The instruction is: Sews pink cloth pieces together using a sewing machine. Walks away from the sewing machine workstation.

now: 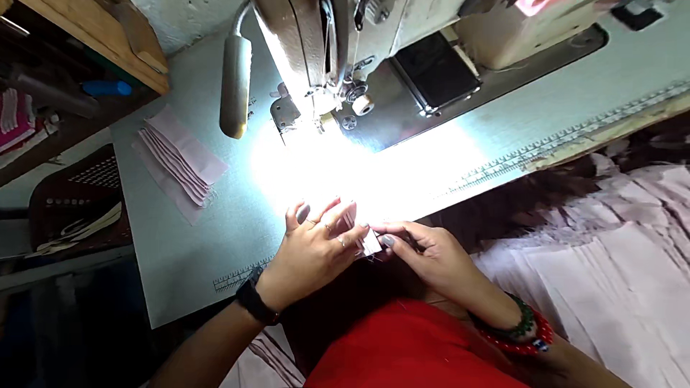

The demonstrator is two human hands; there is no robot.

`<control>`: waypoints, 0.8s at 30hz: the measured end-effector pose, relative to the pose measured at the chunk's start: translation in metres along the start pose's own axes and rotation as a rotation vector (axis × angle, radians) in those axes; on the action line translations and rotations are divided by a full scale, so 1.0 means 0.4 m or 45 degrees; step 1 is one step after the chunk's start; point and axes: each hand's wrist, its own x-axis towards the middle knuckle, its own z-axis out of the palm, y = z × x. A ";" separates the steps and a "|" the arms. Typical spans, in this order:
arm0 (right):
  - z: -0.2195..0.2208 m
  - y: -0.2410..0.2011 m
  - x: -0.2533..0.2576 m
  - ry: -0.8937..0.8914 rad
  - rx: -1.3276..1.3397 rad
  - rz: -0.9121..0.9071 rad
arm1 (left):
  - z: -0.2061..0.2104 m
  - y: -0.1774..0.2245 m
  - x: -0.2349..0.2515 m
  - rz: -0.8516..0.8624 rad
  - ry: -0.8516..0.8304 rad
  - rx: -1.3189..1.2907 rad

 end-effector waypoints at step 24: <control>0.006 0.002 -0.006 0.044 -0.194 -0.067 | 0.051 0.020 -0.049 0.294 0.255 0.089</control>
